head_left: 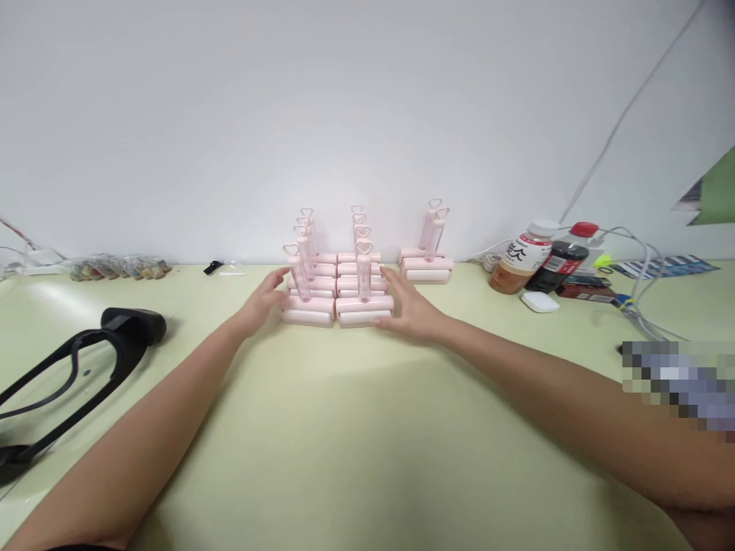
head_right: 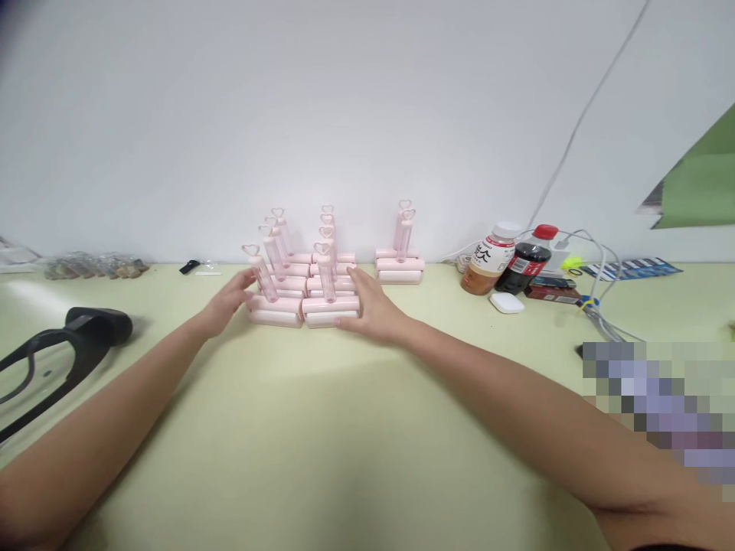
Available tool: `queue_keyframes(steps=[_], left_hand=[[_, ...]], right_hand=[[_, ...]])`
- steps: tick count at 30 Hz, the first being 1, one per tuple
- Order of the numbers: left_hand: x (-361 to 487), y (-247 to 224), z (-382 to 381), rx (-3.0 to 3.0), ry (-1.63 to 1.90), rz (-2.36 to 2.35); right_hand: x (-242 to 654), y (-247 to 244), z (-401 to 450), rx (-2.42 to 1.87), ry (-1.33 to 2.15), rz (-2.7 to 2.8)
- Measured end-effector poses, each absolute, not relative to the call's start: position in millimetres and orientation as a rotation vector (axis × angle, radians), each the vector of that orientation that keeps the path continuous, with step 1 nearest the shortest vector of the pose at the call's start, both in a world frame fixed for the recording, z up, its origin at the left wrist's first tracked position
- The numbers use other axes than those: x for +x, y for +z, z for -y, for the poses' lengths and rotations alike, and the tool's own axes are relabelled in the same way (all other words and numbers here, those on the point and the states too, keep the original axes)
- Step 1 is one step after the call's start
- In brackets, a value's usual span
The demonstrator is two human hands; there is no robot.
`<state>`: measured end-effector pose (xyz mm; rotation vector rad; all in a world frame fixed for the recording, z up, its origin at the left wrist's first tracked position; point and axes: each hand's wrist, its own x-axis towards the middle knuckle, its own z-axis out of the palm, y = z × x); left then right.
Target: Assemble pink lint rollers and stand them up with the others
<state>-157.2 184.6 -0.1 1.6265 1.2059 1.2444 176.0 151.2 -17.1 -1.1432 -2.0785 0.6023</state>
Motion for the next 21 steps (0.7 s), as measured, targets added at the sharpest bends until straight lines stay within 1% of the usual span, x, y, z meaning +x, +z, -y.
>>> queue_keyframes(steps=[2, 6, 16, 21], left_hand=[[-149.8, -4.3, -166.7, 1.859, 1.121, -1.148], [-135.1, -11.5, -160.4, 2.033, 1.135, -1.316], [-127.5, -26.6, -153.5, 1.856, 1.278, -1.545], [-124.6, -28.2, -156.4, 1.8, 1.316, -1.593]], right_hand=[[168.5, -24.2, -146.3, -1.203, 0.557, 2.103], [152.1, -29.5, -154.1, -1.29, 0.531, 2.054], [139.9, -33.5, -158.9, -1.3, 0.516, 1.99], [155.6, -20.6, -151.9, -1.236, 0.467, 1.997]])
